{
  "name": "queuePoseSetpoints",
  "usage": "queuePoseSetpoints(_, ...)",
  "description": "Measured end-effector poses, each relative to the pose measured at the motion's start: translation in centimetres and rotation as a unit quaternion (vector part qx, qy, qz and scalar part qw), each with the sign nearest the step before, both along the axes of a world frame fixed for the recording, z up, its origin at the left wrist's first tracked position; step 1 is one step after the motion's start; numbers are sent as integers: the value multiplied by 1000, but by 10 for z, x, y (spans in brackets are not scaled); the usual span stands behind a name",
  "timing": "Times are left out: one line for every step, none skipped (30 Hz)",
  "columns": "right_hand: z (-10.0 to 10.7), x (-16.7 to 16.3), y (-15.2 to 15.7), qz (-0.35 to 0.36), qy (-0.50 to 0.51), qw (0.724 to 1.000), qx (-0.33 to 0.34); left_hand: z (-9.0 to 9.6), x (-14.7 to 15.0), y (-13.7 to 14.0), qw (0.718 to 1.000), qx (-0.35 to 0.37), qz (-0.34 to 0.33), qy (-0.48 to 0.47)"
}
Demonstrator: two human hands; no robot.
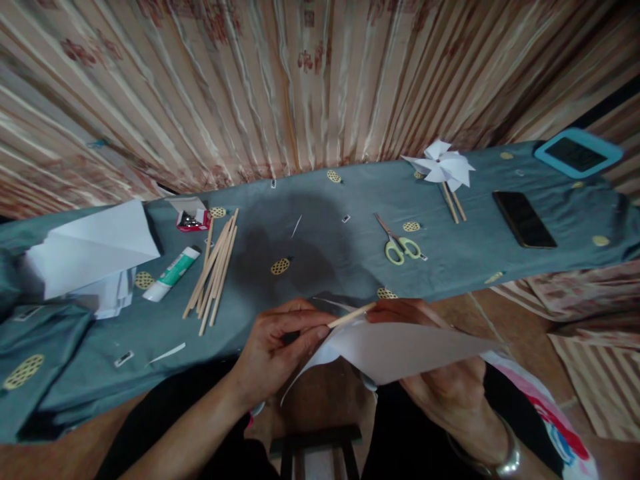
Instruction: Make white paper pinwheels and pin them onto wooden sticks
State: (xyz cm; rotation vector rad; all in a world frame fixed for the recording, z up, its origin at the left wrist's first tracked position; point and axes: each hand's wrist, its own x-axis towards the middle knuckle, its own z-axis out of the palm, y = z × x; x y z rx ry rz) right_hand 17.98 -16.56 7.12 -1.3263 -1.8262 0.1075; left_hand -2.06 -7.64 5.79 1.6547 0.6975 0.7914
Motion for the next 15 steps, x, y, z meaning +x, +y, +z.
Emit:
queuePoseSetpoints(0,0,-1,0,2,1000,-7,0,0,0,1000,2,-1,-2)
queuePoseSetpoints(0,0,-1,0,0,1000,-12,0,0,0,1000,4,-2,-5)
queuePoseSetpoints(0,0,-1,-2,-4,1000,-13,0,0,0,1000,6,-3,-7)
queuePoseSetpoints(1,0,-1,-2,-11,1000,-5,-1,-1,0,1000,8,-3,-8)
queuePoseSetpoints(2,0,-1,-3,-19,1000,3,-1,-1,0,1000,8,-3,-9)
queuePoseSetpoints(4,0,0,-3,-25,1000,13,-1,-1,0,1000,8,-3,-9)
queuePoseSetpoints(5,-1,0,-5,-28,999,20,-1,-1,0,1000,7,-1,-8)
queuePoseSetpoints(6,-1,1,-5,-30,999,21,-1,-1,0,1000,6,1,-5)
queuePoseSetpoints(6,-1,1,-5,-32,999,15,-1,-1,0,1000,6,3,-3)
queuePoseSetpoints(6,-1,2,-5,-33,999,7,-1,-1,-1,1000,8,4,0)
queuePoseSetpoints(5,-1,1,-4,-33,999,5,-1,-2,-1,1000,13,3,2)
queuePoseSetpoints(3,-1,1,-1,-32,999,5,-1,-2,-1,1000,19,2,4)
queuePoseSetpoints(1,0,0,2,-30,1000,8,-1,-2,-1,1000,27,1,3)
queuePoseSetpoints(-1,1,-1,6,-25,1000,14,-1,-3,-1,999,36,0,1)
queuePoseSetpoints(-4,2,-3,10,-22,1000,16,-2,-3,-1,999,44,1,0)
